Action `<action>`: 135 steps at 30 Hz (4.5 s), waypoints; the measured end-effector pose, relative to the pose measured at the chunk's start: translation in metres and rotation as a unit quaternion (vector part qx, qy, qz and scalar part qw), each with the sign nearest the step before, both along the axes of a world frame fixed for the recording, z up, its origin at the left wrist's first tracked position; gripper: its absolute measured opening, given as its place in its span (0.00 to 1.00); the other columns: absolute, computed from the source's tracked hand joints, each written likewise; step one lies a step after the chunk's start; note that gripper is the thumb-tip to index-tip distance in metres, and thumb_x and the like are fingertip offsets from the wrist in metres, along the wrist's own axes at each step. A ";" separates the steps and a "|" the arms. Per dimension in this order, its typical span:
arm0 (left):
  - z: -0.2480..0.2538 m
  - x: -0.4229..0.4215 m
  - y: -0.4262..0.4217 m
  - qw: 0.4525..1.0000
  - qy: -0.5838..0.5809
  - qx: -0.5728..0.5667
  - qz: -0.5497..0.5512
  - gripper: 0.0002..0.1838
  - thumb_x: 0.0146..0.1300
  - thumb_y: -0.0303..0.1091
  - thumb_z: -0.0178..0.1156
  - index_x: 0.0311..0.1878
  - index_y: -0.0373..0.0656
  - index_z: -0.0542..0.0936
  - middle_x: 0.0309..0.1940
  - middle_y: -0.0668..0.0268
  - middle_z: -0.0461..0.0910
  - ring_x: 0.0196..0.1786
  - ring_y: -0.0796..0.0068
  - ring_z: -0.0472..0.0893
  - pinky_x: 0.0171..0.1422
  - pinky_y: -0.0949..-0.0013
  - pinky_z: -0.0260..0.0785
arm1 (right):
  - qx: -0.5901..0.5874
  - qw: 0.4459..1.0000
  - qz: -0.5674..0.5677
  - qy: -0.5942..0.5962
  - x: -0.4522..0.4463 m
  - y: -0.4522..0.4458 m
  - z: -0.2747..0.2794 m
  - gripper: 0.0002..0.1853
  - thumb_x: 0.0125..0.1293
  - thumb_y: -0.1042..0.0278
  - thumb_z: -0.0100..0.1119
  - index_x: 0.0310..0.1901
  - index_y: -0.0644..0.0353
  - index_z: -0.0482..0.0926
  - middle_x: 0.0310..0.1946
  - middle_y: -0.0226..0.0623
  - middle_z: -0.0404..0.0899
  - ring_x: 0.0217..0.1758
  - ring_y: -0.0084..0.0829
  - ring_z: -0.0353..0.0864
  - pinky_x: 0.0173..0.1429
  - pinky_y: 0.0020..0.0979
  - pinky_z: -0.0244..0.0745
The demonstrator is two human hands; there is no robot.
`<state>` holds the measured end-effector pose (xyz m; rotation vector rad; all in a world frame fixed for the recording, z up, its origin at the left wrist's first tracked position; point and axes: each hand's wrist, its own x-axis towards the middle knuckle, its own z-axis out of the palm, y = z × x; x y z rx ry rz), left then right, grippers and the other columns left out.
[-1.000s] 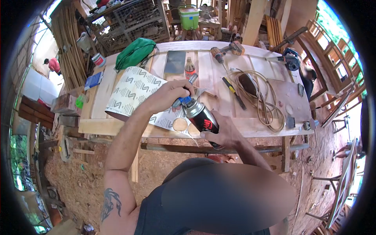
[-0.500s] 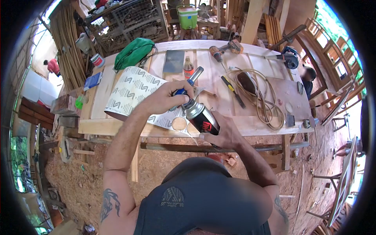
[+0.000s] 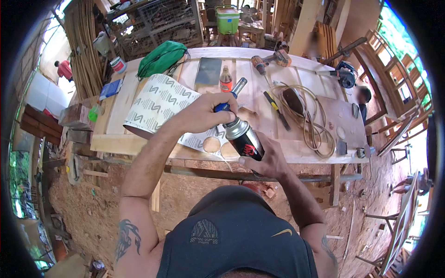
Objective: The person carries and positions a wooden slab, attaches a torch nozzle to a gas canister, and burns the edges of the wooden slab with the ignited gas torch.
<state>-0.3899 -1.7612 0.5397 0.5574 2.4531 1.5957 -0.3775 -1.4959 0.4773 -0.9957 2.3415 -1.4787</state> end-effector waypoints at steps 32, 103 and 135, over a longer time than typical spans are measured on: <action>0.008 -0.004 0.009 0.999 -0.030 0.007 0.024 0.14 0.56 0.33 0.66 0.45 0.47 0.74 0.33 0.74 0.71 0.32 0.85 0.70 0.33 0.76 0.63 | -0.001 0.997 -0.022 -0.078 0.000 0.001 0.010 0.40 0.49 0.56 0.78 0.61 0.67 0.75 0.43 0.44 0.84 0.44 0.32 0.82 0.51 0.33 0.78; -0.013 -0.031 0.031 0.992 -0.059 0.110 0.033 0.06 0.60 0.33 0.57 0.38 0.43 0.78 0.33 0.71 0.76 0.38 0.79 0.73 0.41 0.71 0.65 | 0.009 0.993 -0.038 -0.116 -0.003 0.005 0.012 0.38 0.53 0.58 0.78 0.60 0.71 0.71 0.39 0.44 0.83 0.38 0.33 0.83 0.47 0.36 0.80; -0.011 0.001 0.036 0.997 -0.052 0.063 0.017 0.06 0.59 0.29 0.58 0.38 0.39 0.77 0.34 0.68 0.76 0.41 0.77 0.74 0.50 0.70 0.67 | -0.032 0.983 0.011 -0.179 0.021 -0.003 -0.022 0.39 0.50 0.51 0.77 0.57 0.69 0.72 0.42 0.43 0.81 0.46 0.32 0.80 0.53 0.35 0.76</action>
